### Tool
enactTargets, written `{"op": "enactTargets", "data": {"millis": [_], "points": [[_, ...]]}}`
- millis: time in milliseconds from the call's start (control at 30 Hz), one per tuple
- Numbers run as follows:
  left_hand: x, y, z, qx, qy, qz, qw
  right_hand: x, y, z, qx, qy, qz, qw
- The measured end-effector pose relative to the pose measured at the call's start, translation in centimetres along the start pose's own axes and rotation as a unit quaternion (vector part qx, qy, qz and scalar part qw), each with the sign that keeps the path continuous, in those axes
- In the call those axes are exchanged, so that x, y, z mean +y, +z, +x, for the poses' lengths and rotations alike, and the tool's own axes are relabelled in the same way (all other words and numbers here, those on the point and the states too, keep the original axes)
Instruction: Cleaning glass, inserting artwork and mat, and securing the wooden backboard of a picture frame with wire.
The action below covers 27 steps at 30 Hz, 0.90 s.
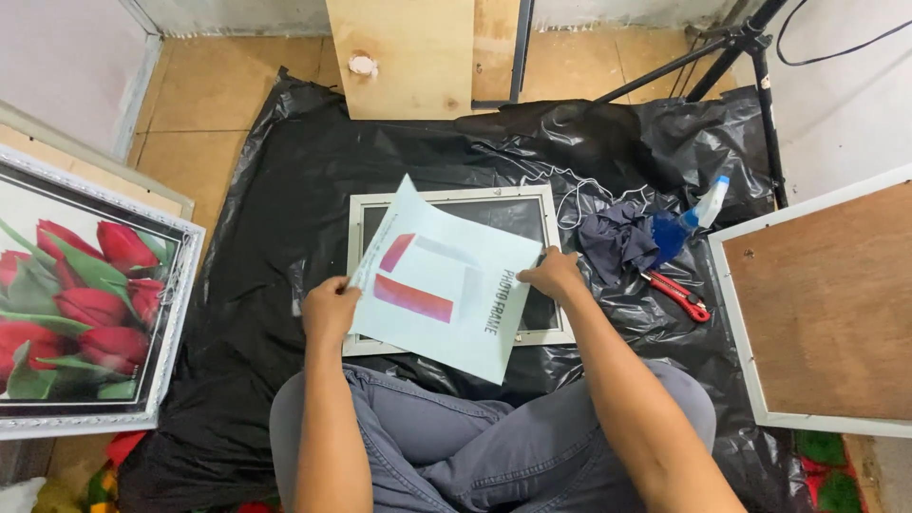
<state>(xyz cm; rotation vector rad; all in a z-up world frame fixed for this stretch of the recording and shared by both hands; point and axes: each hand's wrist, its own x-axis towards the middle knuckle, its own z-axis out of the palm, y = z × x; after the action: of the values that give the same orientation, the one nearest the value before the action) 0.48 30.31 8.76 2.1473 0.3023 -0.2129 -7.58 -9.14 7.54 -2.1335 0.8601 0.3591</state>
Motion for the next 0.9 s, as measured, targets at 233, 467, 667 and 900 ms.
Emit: {"op": "enactTargets", "data": {"millis": [233,467,667,900], "points": [[1.2,0.2,-0.9,-0.019,-0.019,0.210,0.977,-0.8,1.6,0.2,0.030,-0.019,-0.038,0.999],[3.2,-0.7,-2.0,0.000,0.019,-0.019,1.000,-1.4,0.3,-0.7,0.023,0.008,0.111,0.994],[-0.8,0.5,0.9,0.031,0.023,-0.321,0.946,-2.1,-1.5,-2.3,-0.059,0.040,0.298,0.952],[0.5,-1.4,-0.6,-0.011,0.204,-0.252,0.946,-3.0,-4.0,-3.2,-0.160,-0.001,0.469,0.868]]}}
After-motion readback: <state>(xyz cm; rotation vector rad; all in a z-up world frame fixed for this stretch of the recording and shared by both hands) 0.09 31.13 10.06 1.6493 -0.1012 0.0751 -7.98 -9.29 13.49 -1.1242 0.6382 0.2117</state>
